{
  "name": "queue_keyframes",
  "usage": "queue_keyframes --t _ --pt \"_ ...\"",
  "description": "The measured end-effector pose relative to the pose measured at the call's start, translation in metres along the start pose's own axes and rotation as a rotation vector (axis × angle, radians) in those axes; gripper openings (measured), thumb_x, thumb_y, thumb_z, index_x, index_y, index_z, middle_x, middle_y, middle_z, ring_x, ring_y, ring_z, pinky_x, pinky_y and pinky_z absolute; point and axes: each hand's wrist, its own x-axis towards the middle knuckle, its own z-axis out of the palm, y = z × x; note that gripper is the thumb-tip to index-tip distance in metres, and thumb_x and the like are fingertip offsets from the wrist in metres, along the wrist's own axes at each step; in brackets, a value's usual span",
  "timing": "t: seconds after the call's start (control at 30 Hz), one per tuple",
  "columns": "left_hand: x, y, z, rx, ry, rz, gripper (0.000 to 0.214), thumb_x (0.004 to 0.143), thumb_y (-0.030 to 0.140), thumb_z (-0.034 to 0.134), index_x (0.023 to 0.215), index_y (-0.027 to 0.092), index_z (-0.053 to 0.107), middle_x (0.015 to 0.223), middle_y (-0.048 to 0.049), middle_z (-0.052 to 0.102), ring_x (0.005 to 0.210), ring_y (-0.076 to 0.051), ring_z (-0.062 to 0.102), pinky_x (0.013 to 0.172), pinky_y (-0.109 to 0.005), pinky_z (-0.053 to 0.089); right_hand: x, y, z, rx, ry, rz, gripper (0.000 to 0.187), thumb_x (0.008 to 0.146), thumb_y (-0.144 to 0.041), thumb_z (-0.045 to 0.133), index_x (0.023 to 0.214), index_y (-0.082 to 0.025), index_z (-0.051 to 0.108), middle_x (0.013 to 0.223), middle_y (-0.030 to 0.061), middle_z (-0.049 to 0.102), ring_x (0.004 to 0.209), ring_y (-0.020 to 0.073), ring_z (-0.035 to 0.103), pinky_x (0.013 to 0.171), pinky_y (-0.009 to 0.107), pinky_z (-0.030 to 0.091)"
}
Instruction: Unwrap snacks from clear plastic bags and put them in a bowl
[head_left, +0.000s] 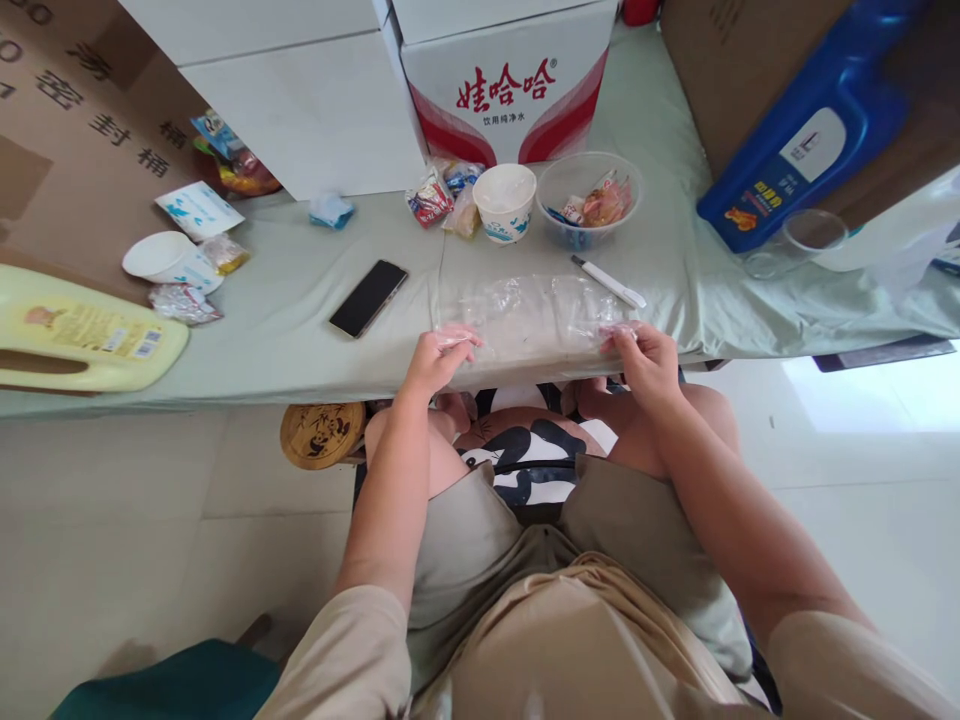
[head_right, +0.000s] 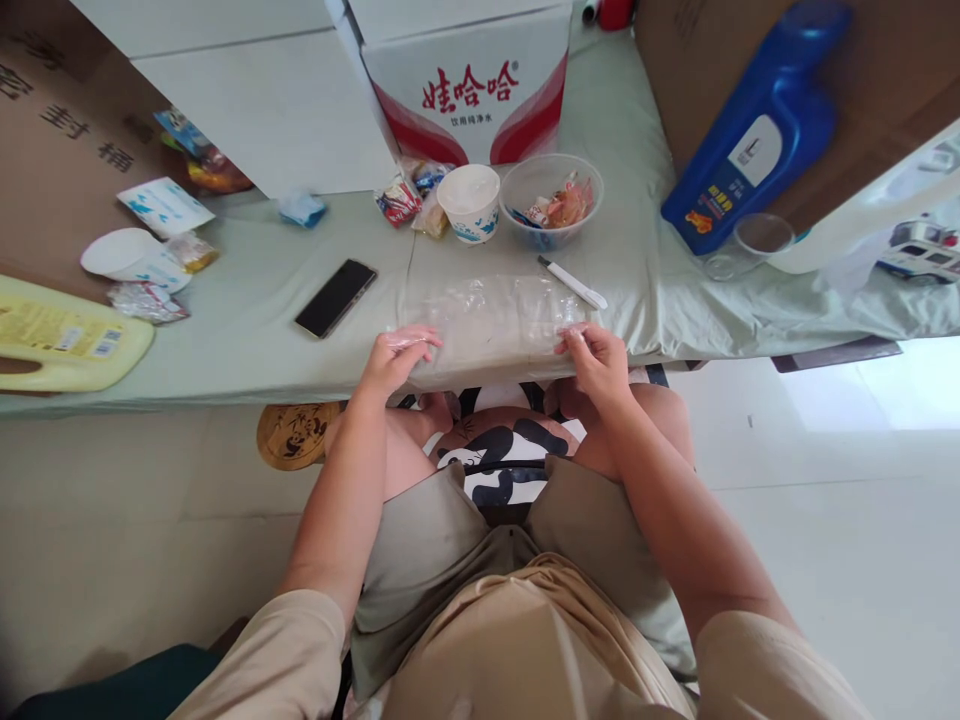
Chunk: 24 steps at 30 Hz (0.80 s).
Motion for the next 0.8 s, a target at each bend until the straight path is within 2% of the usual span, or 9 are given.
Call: queue_keyframes --t 0.07,0.17,0.23,0.37,0.5,0.6,0.7,0.8 --pt "0.001 -0.004 0.001 0.023 -0.016 -0.072 0.030 0.082 0.033 0.059 0.054 0.021 0.062 0.079 -0.0068 0.077 0.094 -0.023 0.073 0.090 -0.033 0.055 0.000 0.000 0.001 -0.020 -0.031 0.017 0.033 0.085 -0.050 0.053 0.067 -0.025 0.065 0.068 0.0026 0.069 0.074 0.0226 0.068 0.074 0.037 0.053" --pt "0.004 -0.010 0.004 -0.068 0.065 -0.127 0.035 0.087 0.043 0.056 0.062 0.020 0.065 0.077 -0.0069 0.075 0.074 -0.017 0.070 0.075 -0.028 0.054 0.000 -0.001 0.002 -0.083 -0.008 0.077 0.029 0.085 -0.046 0.053 0.075 -0.024 0.069 0.058 -0.0006 0.065 0.060 0.0201 0.063 0.068 0.035 0.050" --pt "0.006 -0.012 0.005 -0.110 0.115 -0.135 0.037 0.089 0.048 0.055 0.069 0.019 0.067 0.076 -0.0061 0.074 0.058 -0.012 0.061 0.063 -0.027 0.050 0.002 -0.002 0.002 -0.129 0.032 0.113 0.030 0.085 -0.045 0.051 0.080 -0.023 0.071 0.053 -0.0020 0.061 0.053 0.0189 0.059 0.062 0.033 0.048" --pt "0.008 -0.011 0.005 -0.062 0.154 -0.205 0.026 0.083 0.042 0.060 0.071 0.020 0.065 0.074 -0.0036 0.073 0.044 -0.009 0.046 0.049 -0.027 0.038 0.006 -0.002 0.001 -0.227 0.112 0.106 0.031 0.087 -0.046 0.049 0.083 -0.025 0.071 0.051 -0.0027 0.057 0.053 0.0194 0.058 0.060 0.032 0.045" --pt "0.006 -0.007 0.007 0.120 0.111 -0.240 0.022 0.081 0.036 0.061 0.065 0.021 0.061 0.055 0.0011 0.061 0.048 -0.012 0.048 0.055 -0.028 0.038 0.009 0.000 0.002 -0.413 0.147 0.076 0.028 0.088 -0.045 0.051 0.084 -0.025 0.070 0.058 0.0004 0.061 0.061 0.0223 0.061 0.068 0.035 0.046" --pt "0.005 -0.004 0.009 0.272 0.119 -0.222 0.021 0.081 0.038 0.063 0.069 0.021 0.063 0.052 0.0024 0.057 0.052 -0.014 0.050 0.059 -0.029 0.039 0.011 0.004 0.003 -0.549 0.127 0.077 0.024 0.085 -0.040 0.053 0.094 -0.026 0.071 0.076 0.0043 0.069 0.073 0.0254 0.064 0.073 0.039 0.048" --pt "0.006 -0.002 0.015 0.382 0.163 -0.225 0.021 0.084 0.040 0.063 0.073 0.022 0.065 0.060 -0.0002 0.062 0.060 -0.017 0.056 0.066 -0.031 0.043 0.012 0.010 0.005 -0.623 0.123 -0.014 0.036 0.082 -0.034 0.053 0.115 -0.025 0.067 0.101 0.0100 0.069 0.091 0.0292 0.064 0.081 0.044 0.050" --pt "0.009 -0.002 0.024 0.462 0.245 -0.149 0.017 0.084 0.034 0.067 0.096 0.022 0.070 0.091 -0.0072 0.073 0.090 -0.023 0.067 0.083 -0.035 0.049 0.010 0.015 0.007 -0.693 0.139 -0.137 0.050 0.080 -0.028 0.054 0.129 -0.020 0.060 0.120 0.0165 0.061 0.107 0.0329 0.060 0.089 0.051 0.049"
